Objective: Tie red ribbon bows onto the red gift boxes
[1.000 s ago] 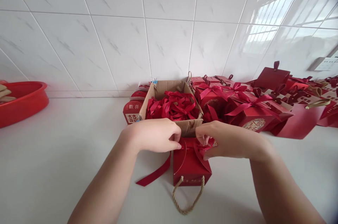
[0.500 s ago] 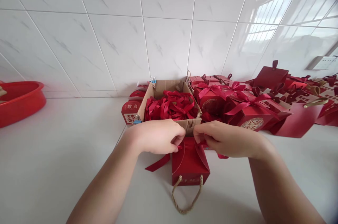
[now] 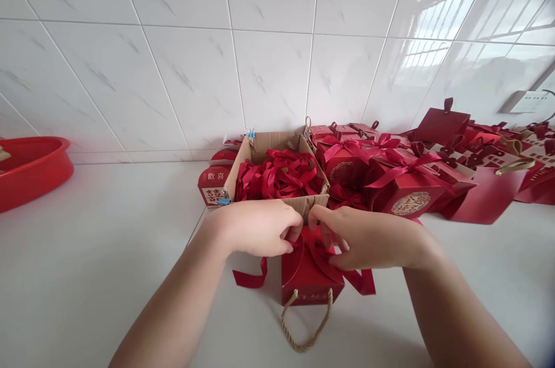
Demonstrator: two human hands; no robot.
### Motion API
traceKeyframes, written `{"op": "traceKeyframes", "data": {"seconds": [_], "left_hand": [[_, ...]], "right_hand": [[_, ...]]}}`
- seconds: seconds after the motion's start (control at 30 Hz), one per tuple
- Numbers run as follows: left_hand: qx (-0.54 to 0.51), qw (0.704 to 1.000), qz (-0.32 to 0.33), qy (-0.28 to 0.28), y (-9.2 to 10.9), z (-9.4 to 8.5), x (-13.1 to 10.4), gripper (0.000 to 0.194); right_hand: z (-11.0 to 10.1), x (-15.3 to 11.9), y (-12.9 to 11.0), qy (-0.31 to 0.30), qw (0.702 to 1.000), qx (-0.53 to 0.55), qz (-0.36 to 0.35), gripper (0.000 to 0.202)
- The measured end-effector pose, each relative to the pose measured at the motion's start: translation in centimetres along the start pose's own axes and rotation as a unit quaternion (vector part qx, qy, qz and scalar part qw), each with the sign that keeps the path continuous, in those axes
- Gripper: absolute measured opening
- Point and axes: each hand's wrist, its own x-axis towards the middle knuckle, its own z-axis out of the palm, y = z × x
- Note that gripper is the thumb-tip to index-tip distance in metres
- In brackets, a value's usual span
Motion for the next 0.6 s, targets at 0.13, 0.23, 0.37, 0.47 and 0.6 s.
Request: {"op": "traceKeyframes", "data": {"seconds": [0.13, 0.23, 0.37, 0.47, 0.6], "left_hand": [[0.003, 1.000, 0.008, 0.004, -0.09, -0.02, 0.05, 0.013], [0.001, 1.000, 0.013, 0.007, -0.15, 0.03, 0.08, 0.015], [0.004, 1.000, 0.010, 0.007, -0.05, 0.08, 0.12, 0.016], [0.003, 1.000, 0.005, 0.001, 0.08, 0.05, 0.12, 0.017], [0.008, 1.000, 0.006, 0.002, 0.07, 0.03, 0.12, 0.016]], "right_hand": [[-0.02, 0.12, 0.21, 0.023, 0.999, -0.021, -0.010, 0.029], [-0.14, -0.02, 0.62, 0.064, 0.997, -0.010, -0.038, 0.024], [-0.31, 0.01, 0.49, 0.068, 0.996, 0.004, -0.053, 0.018], [-0.54, 0.07, -0.04, 0.086, 0.994, -0.007, -0.064, 0.016], [-0.68, -0.06, -0.18, 0.092, 0.991, -0.014, -0.095, 0.011]]}}
